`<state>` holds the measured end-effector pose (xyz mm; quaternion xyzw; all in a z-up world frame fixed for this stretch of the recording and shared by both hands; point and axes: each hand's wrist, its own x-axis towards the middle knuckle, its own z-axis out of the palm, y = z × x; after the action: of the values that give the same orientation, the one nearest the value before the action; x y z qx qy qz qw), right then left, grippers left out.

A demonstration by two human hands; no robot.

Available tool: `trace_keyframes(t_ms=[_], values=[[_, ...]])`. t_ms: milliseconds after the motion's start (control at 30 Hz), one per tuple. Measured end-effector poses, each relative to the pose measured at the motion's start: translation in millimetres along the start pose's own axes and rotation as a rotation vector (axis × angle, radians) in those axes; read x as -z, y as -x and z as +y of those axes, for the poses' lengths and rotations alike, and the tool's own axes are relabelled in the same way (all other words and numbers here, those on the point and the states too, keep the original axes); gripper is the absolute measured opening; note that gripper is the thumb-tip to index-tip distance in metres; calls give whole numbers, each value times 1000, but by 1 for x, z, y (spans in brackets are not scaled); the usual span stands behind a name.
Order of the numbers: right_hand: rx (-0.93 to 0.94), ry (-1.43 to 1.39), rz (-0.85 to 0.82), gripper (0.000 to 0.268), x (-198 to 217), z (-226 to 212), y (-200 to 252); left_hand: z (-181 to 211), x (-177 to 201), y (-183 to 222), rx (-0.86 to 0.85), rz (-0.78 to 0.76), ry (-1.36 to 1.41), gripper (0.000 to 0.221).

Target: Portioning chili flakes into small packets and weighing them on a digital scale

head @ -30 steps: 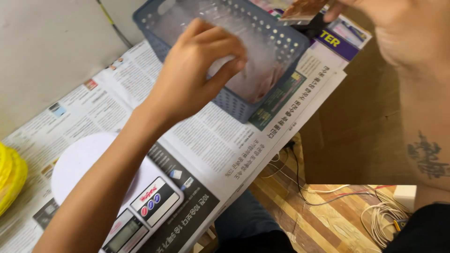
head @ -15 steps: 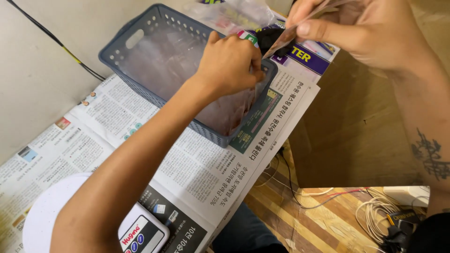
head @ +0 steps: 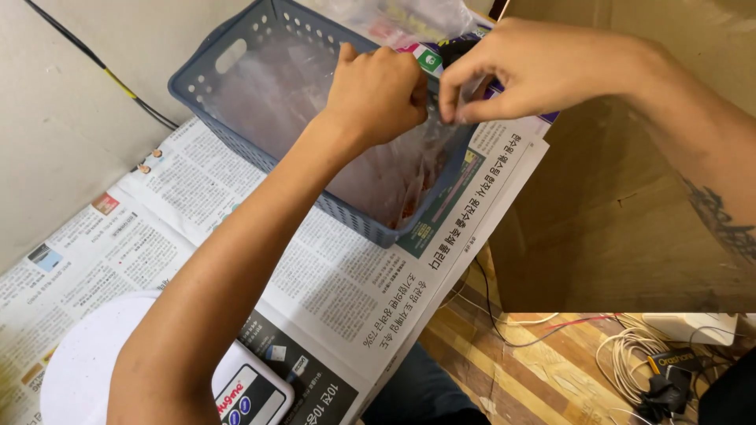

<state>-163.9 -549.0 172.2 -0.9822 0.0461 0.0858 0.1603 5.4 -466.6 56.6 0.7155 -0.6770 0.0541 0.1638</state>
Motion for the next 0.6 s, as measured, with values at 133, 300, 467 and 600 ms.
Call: trace_keyframes(t_ms=[133,300,467,600], values=[[-77,25,-106,14,0,-1,-10,1,8,2,28,-66,73,27],[39,286,-75,14,-14,16,-17,-7,26,10,-24,24,321,23],[243,421,-20,15,-20,19,-13,-26,39,29,-123,132,351,18],[312,544,109,14,-27,29,-12,0,34,28,-141,-71,362,28]])
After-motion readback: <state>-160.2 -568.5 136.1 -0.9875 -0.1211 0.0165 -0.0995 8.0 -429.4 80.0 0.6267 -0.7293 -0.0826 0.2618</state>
